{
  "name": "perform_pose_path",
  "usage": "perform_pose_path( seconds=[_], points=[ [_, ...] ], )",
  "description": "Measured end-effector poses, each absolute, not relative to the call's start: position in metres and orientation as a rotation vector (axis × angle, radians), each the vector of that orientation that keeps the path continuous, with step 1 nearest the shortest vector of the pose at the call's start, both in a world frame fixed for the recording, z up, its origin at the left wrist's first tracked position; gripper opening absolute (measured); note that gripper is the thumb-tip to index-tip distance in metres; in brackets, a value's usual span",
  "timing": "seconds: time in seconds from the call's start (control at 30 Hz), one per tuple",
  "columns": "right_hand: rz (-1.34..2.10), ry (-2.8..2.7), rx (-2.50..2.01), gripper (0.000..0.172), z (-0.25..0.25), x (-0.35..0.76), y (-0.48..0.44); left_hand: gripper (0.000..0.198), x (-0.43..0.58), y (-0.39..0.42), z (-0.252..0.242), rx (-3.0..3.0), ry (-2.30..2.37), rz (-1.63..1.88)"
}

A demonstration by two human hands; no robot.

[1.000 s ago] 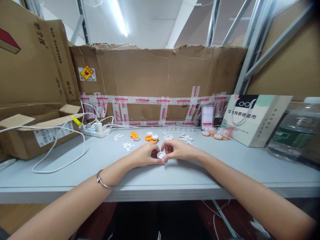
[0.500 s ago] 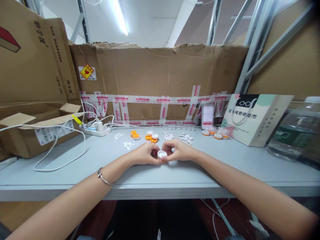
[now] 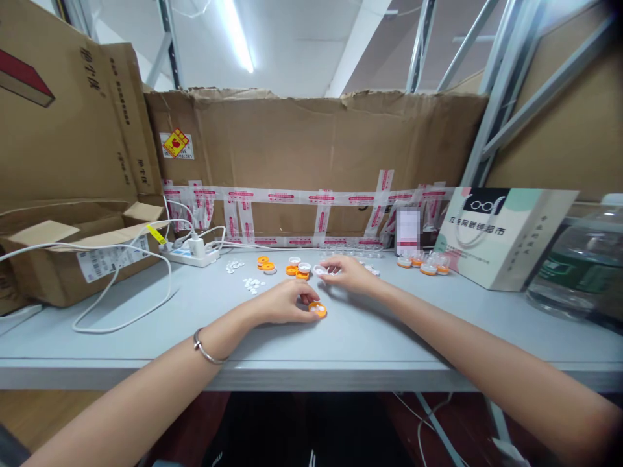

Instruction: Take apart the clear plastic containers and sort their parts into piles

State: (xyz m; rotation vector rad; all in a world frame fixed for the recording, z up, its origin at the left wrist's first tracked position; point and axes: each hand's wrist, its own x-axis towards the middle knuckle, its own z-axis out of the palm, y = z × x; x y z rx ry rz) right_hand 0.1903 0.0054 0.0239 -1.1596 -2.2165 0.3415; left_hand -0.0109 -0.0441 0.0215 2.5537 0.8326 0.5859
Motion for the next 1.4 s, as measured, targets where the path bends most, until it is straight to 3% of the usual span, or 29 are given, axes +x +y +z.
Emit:
perform_pose_path(
  seconds=[0.2, 0.43, 0.77, 0.9, 1.07, 1.27, 1.4],
  points=[
    [0.320, -2.389, -1.146, 0.033, 0.016, 0.172, 0.009, 0.030, -0.011, -0.045, 0.022, 2.586, 0.802, 0.616],
    [0.254, -2.223, -1.230, 0.030, 0.015, 0.162, 0.011, 0.028, -0.012, -0.045, 0.021, 2.546, 0.826, 0.610],
    [0.882, -2.438, -1.078, 0.033, 0.045, 0.195, -0.043, 0.031, -0.017, -0.039, 0.028, 2.529, 0.817, 0.600],
    [0.932, -2.448, -1.094, 0.042, 0.037, 0.191, -0.045, 0.023, -0.017, -0.035, 0.027, 2.506, 0.776, 0.580],
    [0.986, -2.375, -1.123, 0.039, 0.023, 0.183, -0.039, 0.026, -0.011, -0.029, 0.025, 2.418, 0.886, 0.475],
    [1.046, -2.369, -1.073, 0.034, 0.021, 0.184, -0.039, 0.008, 0.006, -0.038, 0.040, 2.593, 1.119, 0.324],
    [1.023, -2.358, -1.086, 0.031, 0.021, 0.184, -0.040, 0.017, 0.015, -0.052, 0.042, 2.716, 1.297, 0.263]
  ],
)
